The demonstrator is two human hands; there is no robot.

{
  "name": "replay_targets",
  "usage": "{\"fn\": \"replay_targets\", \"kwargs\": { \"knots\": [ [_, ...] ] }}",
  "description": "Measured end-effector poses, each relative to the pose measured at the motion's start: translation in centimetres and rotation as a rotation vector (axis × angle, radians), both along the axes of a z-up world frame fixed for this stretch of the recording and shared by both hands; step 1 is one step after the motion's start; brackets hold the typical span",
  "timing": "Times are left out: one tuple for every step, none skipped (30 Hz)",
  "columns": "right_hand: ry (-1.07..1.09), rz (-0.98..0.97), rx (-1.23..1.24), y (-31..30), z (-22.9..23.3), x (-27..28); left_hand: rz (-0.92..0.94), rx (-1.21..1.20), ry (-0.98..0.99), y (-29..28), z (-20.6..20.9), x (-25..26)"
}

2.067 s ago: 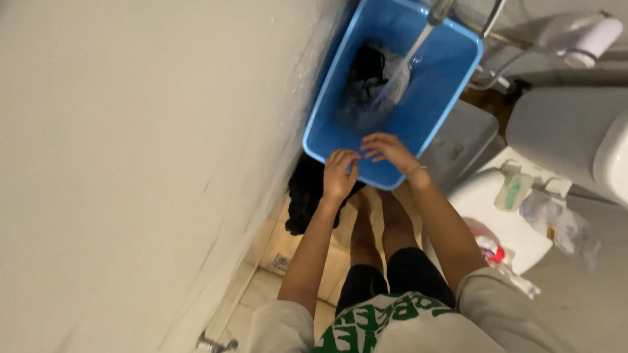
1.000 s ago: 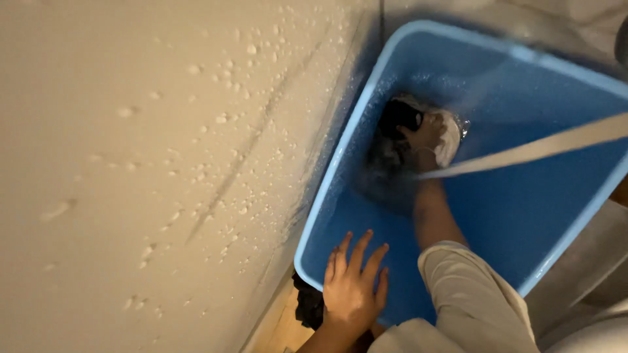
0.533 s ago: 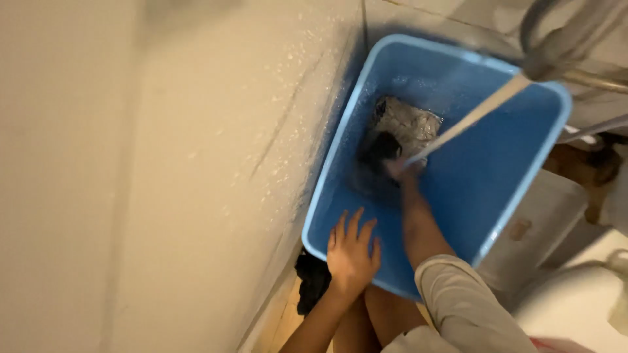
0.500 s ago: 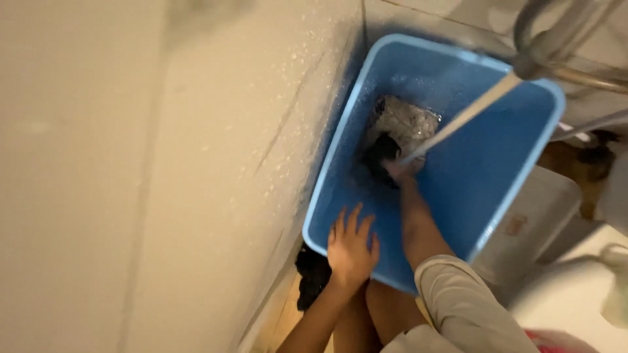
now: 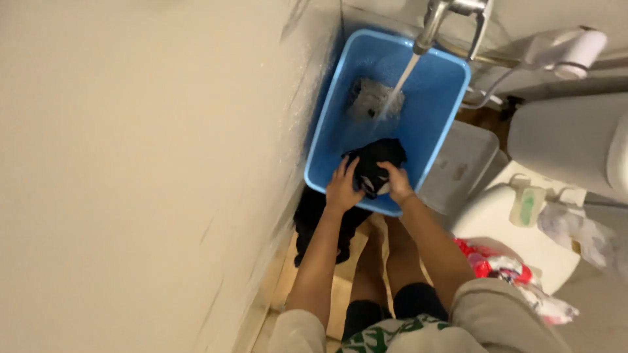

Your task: Hand-washing dark clothes in a blue bucket using detergent in a bathroom setting.

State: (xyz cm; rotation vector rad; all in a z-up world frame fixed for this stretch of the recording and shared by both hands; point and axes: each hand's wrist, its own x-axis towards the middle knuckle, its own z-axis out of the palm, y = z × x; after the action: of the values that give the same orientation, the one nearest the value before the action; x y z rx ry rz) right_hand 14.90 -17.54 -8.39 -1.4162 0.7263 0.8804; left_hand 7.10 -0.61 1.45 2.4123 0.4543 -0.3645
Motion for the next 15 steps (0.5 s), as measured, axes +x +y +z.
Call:
{"fn": "replay_targets", "kwargs": {
  "knots": [
    [0.107, -0.077, 0.123, -0.9, 3.0, -1.1, 0.016, -0.143, 0.020, 0.0, 2.6, 0.2],
    [0.209, -0.152, 0.247, -1.9, 5.7, -1.8, 0.035, -0.286, 0.034, 0.0, 4.9, 0.7],
    [0.209, -0.152, 0.247, -2.8, 7.3, -2.3, 0.035, -0.285, 0.034, -0.3, 5.9, 0.4],
    [0.219, -0.205, 0.347, -3.7, 8.9, -2.9, 0.027, -0.448, 0.015, -0.6, 7.0, 0.0],
    [0.229, -0.258, 0.447, -4.5, 10.3, -3.5, 0.019, -0.610, -0.005, -0.9, 7.9, -0.3],
    [0.245, -0.259, 0.444, -4.9, 12.0, -4.7, 0.027, -0.610, 0.008, -1.3, 9.0, -1.7],
    [0.268, -0.296, 0.497, -5.2, 13.6, -5.8, 0.040, -0.741, -0.047, -1.7, 10.2, -3.2],
    [0.282, -0.331, 0.551, -5.5, 15.2, -6.3, 0.051, -0.870, -0.113, -2.1, 11.2, -4.0],
    [0.288, -0.329, 0.550, -5.5, 15.8, -7.6, 0.055, -0.869, -0.110, -2.1, 12.2, -5.7],
    [0.350, -0.288, 0.602, -5.6, 16.4, -8.5, 0.090, -0.929, -0.151, -2.1, 13.1, -7.0],
    [0.412, -0.246, 0.653, -5.6, 16.9, -9.3, 0.125, -0.988, -0.193, -2.2, 14.0, -8.3],
    [0.412, -0.242, 0.651, -5.6, 16.3, -10.6, 0.129, -0.989, -0.195, -1.6, 14.6, -9.7],
    [0.490, -0.168, 0.739, -5.6, 15.6, -12.0, 0.124, -0.956, -0.214, -1.0, 15.1, -11.0],
    [0.572, -0.094, 0.825, -5.7, 15.0, -13.7, 0.122, -0.922, -0.230, -0.4, 15.8, -12.7],
    [0.578, -0.091, 0.823, -5.2, 14.1, -14.9, 0.128, -0.923, -0.229, 0.1, 16.2, -13.8]
  ]
}}
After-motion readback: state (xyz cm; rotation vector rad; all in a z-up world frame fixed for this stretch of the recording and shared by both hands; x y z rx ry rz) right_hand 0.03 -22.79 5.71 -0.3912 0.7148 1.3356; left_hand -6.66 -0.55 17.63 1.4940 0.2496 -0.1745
